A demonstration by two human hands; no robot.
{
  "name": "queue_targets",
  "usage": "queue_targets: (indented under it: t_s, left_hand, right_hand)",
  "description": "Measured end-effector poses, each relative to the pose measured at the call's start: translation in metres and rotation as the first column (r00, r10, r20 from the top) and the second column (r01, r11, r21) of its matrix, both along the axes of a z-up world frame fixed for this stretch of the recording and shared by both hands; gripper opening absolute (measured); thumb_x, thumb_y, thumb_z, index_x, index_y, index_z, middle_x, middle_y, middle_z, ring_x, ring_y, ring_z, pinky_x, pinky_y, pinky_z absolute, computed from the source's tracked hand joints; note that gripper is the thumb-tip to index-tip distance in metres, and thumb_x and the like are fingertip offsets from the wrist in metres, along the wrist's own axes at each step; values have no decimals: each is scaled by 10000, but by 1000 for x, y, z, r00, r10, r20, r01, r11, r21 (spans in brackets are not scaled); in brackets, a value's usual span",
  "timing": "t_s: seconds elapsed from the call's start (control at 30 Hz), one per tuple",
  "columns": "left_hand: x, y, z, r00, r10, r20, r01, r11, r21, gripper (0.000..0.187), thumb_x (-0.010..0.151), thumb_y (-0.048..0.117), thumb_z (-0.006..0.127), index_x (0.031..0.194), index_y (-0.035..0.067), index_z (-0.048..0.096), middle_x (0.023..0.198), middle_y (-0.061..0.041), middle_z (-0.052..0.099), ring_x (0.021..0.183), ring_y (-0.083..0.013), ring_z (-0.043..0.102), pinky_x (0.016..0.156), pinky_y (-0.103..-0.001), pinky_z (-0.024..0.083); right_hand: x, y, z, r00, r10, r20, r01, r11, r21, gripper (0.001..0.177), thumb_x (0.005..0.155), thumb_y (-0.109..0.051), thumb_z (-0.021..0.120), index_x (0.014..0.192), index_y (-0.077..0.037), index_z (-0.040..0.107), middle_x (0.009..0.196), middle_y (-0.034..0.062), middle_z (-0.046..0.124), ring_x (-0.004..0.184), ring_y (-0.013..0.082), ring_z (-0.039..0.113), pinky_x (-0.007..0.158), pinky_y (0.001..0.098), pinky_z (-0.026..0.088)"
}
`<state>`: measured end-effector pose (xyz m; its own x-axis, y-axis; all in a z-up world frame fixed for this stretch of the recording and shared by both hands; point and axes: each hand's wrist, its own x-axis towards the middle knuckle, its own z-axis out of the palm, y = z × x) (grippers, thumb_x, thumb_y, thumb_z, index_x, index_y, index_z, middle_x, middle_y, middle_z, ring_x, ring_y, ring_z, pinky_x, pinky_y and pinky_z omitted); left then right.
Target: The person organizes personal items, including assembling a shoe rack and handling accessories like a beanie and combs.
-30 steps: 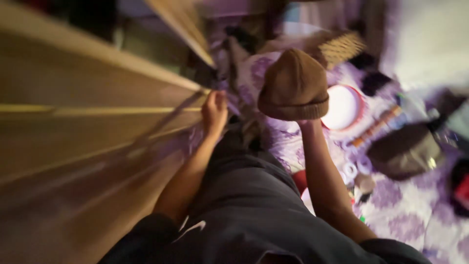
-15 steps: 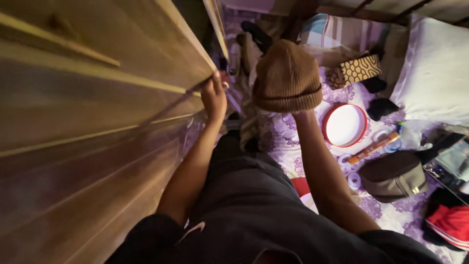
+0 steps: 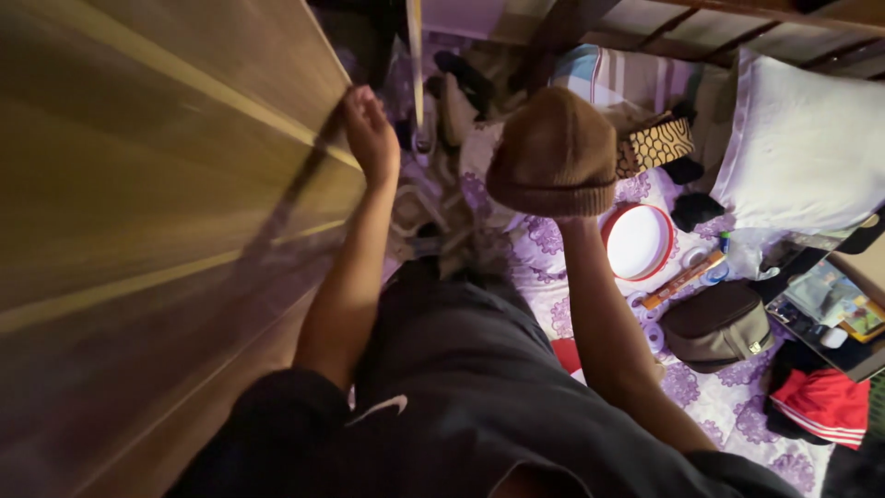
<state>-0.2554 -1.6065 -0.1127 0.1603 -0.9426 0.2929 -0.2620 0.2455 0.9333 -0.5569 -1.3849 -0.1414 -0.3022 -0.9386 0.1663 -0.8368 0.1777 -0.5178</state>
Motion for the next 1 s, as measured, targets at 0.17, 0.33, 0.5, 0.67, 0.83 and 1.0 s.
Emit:
queue_targets:
  t_s: [0.17, 0.33, 0.5, 0.67, 0.83, 1.0]
  left_hand:
    - [-30, -11, -76, 942, -336, -23, 330, 906, 265, 217, 1025, 256, 572, 1143, 78, 604, 902, -70, 712, 795, -201, 699, 693, -355, 551]
    - [-132, 30, -160, 553, -680, -481, 813, 314, 491, 357, 1025, 444, 534, 1021, 107, 652, 803, -10, 700, 618, -165, 621, 510, -328, 470]
    - [-202, 51, 15, 620, -431, -656, 622, -239, 745, 565, 902, 691, 469, 1055, 197, 696, 940, -2, 755, 836, -149, 700, 710, -334, 548]
    - [-257, 21, -34, 245, -87, -966, 952, -167, 257, 424, 1069, 521, 610, 1176, 112, 651, 1099, -47, 697, 990, -181, 696, 922, -393, 570]
    - [-288, -12, 47, 212, -306, -928, 966, -74, 246, 412, 1064, 381, 554, 1265, 43, 677, 1234, -80, 732, 1116, -178, 702, 997, -347, 555]
    - [-320, -40, 23, 356, -616, -703, 907, 47, 418, 329, 1022, 343, 635, 1229, 91, 675, 1152, -20, 727, 1037, -120, 694, 889, -313, 558]
  right_hand:
    - [-6, 9, 1, 990, -101, 98, 102, 995, -3, 795, 1088, -441, 586, 1664, -73, 179, 1733, 131, 222, 1624, 301, 167, 1354, 434, 126]
    - [-26, 19, 8, 963, -205, 176, 207, 978, 7, 784, 1093, -405, 575, 1663, -52, 168, 1731, 160, 198, 1615, 322, 138, 1330, 448, 108]
    - [-77, 45, -1, 950, -241, 199, 223, 969, 107, 765, 1039, -389, 615, 1622, -65, 240, 1684, 138, 272, 1575, 300, 202, 1309, 424, 149]
    - [-133, 40, -17, 927, -273, 257, 240, 959, 153, 748, 985, -373, 656, 1580, -79, 313, 1638, 115, 347, 1535, 278, 266, 1289, 401, 190]
    - [-149, 32, -38, 909, -237, 344, 159, 958, 238, 733, 931, -358, 696, 1539, -93, 385, 1591, 92, 421, 1495, 256, 331, 1268, 377, 232]
    - [-139, 10, -44, 702, -239, 670, 328, 945, -6, 681, 1017, -355, 607, 1572, -58, 347, 1623, 112, 404, 1520, 251, 336, 1281, 371, 247]
